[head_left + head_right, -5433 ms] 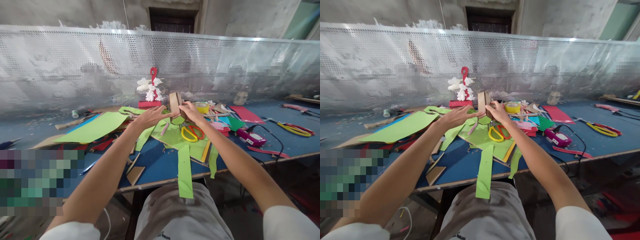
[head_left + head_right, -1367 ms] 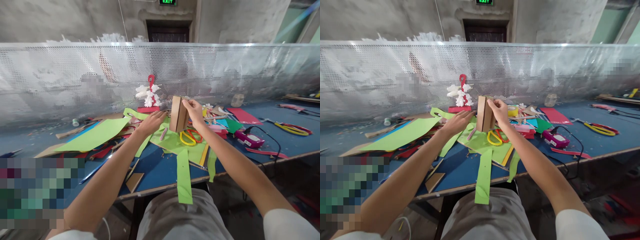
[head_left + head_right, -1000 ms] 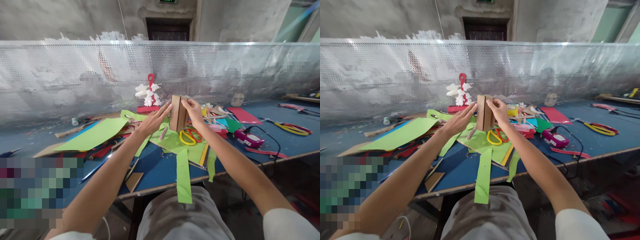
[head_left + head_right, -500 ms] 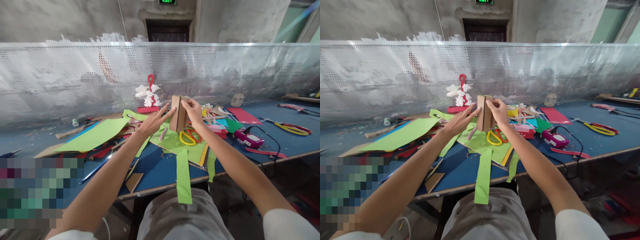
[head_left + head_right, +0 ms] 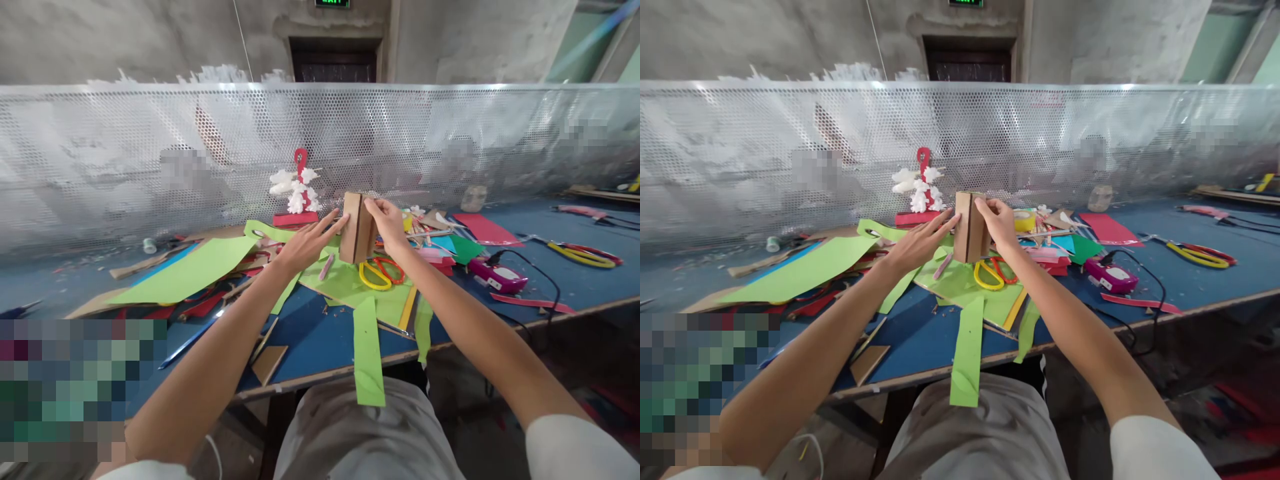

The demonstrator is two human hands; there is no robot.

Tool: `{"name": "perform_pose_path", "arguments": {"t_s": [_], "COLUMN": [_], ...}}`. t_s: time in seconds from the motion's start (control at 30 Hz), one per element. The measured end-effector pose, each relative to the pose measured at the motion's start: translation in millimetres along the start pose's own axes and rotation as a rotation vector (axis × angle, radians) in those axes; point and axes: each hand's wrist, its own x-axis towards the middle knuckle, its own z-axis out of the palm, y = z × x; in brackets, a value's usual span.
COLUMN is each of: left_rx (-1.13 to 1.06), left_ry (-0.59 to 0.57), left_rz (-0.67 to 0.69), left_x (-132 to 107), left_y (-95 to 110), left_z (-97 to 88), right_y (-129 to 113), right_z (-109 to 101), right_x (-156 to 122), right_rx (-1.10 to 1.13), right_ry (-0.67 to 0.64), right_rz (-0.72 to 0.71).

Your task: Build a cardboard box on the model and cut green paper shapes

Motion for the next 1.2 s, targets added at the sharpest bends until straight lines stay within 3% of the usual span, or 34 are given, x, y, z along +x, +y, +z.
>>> {"name": "perform_pose_path", "arguments": {"t_s": [0.17, 0.5, 0.7, 1.2], "left_rx": [-0.014, -0.097, -0.145, 0.054], "left_ry": [-0.015, -0.063, -0.050, -0.007], "left_rz": [0.001, -0.177, -0.128, -0.028], "left_x": [0.4, -5.1, -6.9, -4.9], "left_y": [0.5, -11.3, -15.5, -13.4], "left_z": [-2.1, -14.5, -12.0, -17.0], "right_y": [-0.2, 7.9, 10.8, 9.3], "right_z": [0.4, 5.2, 4.9, 3.8], "right_x": [0.2, -2.2, -1.1, 0.1], "right_rx": [-0.003, -0.022, -0.038, -0.037], "right_ry": [0.004, -0.153, -0.139, -0.012], "right_rz": [-0.002, 0.029, 0.034, 0.086]}}
